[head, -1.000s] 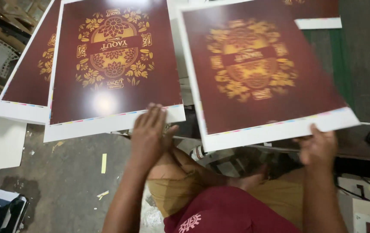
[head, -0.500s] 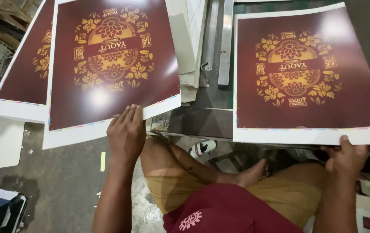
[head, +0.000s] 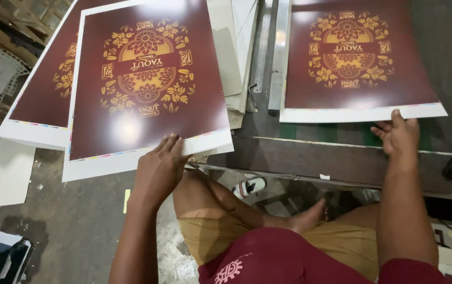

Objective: The person sits on the floor and repeatedly picks up maroon printed sheets from a pile on the left, placing them onto a stack on the right. The person handles the sheets by hand, aligning them as they are moved between the two piles.

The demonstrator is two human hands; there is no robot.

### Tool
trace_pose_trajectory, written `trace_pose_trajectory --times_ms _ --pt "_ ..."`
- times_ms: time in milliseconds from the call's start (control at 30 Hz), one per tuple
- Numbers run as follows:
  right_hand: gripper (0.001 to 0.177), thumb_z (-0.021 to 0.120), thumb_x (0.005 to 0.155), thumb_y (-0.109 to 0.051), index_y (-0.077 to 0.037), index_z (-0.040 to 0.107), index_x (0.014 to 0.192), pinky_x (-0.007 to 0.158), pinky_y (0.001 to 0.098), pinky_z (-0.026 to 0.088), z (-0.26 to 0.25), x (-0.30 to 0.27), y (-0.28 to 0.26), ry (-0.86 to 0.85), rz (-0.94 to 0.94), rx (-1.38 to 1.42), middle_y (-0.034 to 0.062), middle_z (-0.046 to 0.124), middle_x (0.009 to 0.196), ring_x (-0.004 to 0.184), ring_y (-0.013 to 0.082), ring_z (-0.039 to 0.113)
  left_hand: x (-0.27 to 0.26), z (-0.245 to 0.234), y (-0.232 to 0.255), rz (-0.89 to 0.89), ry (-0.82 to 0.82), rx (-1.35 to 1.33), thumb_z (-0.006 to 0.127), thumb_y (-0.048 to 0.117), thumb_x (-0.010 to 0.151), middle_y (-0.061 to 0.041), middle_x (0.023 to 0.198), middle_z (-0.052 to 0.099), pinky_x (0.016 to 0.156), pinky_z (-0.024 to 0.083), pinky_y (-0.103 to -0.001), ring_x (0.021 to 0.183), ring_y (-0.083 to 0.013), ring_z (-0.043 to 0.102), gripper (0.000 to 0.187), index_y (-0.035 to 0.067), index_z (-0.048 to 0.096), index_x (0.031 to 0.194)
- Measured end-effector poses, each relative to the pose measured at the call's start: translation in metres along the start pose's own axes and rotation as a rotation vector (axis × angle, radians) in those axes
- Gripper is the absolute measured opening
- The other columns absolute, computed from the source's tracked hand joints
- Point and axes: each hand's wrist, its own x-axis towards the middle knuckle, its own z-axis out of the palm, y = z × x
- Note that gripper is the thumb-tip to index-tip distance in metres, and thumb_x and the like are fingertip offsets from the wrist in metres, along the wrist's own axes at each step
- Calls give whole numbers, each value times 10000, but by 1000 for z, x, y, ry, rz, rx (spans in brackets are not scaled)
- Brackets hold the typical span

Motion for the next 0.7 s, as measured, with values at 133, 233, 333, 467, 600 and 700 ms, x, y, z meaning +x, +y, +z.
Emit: trace_pose_trajectory --times_ms 133,233,333,467,600,700 --pt "489 547 1144 -248 -30 322 1520 756 416 600 4 -3 -1 15 134 -19 170 702 1223 1005 264 745 -6 5 -12 -74 198 -98 676 101 968 -178 1205 747 835 592 -428 1002 -331 737 249 -6 698 1192" --pt "610 554 1095 -180 -46 232 1595 761 410 590 7 -34 17 26 142 -47 203 695 1250 1015 273 732 -3 -17 -4 -282 360 -204 683 31 994 -152 1126 763 755 584 -420 896 -326 735 192 40 744 1176" --pt "604 566 1070 -172 -46 329 1610 714 368 580 16 -62 51 -83 177 43 178 702 1211 952 271 720 3 -18 4 -77 518 -192 703 -3 931 -179 1160 745 789 597 -407 943 -310 743 237 6 721 1167" --pt "489 601 1044 -182 -44 496 1501 716 336 575 101 -142 8 -231 164 -58 174 728 1180 948 253 719 18 -8 49 155 527 -235 732 41 869 -163 1137 730 807 591 -414 989 -312 746 271 18 707 1138" --pt "401 629 978 -144 -46 596 1366 702 367 610 163 -203 -24 -599 131 -179 144 720 1151 925 234 719 22 15 106 219 327 -395 730 72 889 -194 1208 690 903 565 -442 1116 -341 688 321 -17 675 1193" --pt "382 623 987 -130 -30 595 1355 831 349 598 179 -227 -17 -735 152 10 113 679 1217 1028 196 691 20 36 140 261 156 -415 706 100 881 -222 1245 678 962 538 -470 1186 -370 655 352 -34 653 1202"
